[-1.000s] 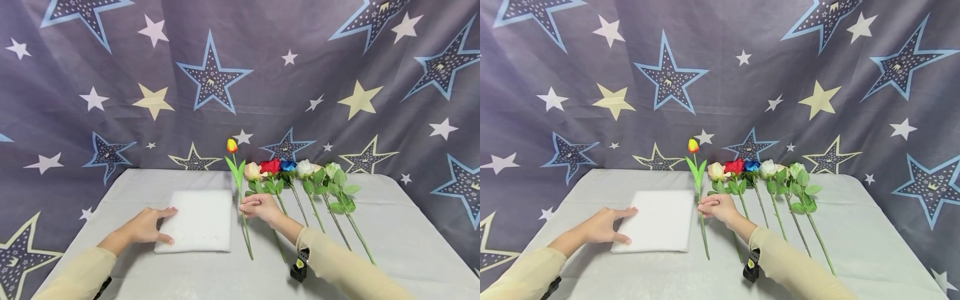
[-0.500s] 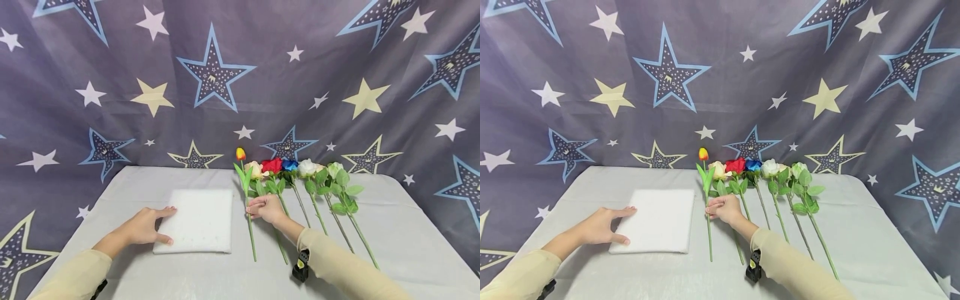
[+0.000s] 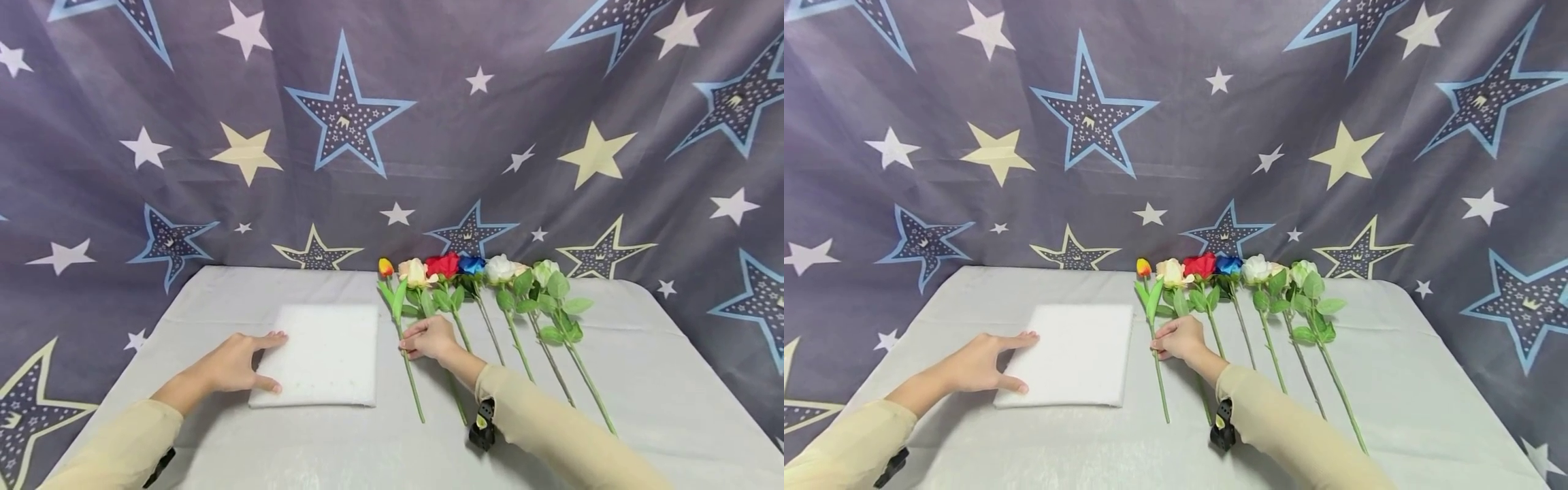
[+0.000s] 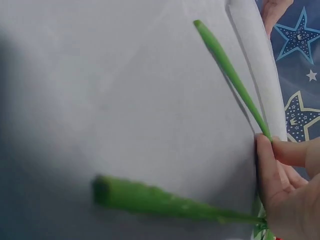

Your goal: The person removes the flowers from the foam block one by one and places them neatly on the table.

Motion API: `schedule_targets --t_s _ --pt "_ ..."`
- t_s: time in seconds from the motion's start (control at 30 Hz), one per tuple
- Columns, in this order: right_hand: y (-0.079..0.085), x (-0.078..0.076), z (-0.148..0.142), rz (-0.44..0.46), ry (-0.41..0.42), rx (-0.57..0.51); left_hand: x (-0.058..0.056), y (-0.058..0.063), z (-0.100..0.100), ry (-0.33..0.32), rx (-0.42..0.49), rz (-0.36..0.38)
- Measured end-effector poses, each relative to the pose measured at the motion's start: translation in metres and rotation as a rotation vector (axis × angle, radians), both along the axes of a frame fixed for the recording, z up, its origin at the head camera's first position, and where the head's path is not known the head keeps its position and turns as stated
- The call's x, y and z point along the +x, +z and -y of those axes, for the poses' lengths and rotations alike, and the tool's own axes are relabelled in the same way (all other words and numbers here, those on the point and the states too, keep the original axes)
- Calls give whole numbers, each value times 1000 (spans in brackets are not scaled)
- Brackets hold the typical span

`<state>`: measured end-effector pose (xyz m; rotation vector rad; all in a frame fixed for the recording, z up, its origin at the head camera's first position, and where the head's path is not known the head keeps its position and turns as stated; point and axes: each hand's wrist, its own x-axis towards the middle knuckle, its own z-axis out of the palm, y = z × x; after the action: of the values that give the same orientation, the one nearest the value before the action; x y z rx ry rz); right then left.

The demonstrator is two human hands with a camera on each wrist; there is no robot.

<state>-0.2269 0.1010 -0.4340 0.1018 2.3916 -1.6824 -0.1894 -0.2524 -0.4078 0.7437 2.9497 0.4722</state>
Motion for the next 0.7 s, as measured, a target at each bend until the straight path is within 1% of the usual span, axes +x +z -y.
schedule_targets --t_s 0.1,0.2,0.37,0.47,0.6,0.7 --pt "1 1 5 3 8 13 0 1 3 -7 -10 3" --pt "1 1 12 -30 19 51 -2 4 7 -17 -22 -1" --pt "2 -4 21 -57 15 106 -9 6 12 -33 -40 -21" --pt "2 -5 21 -45 14 117 -9 2 10 -44 -39 -6" --pt "3 -1 17 -10 21 113 -6 -5 6 -33 -32 67" --pt "6 4 7 17 27 102 -5 -10 3 -33 -20 90"
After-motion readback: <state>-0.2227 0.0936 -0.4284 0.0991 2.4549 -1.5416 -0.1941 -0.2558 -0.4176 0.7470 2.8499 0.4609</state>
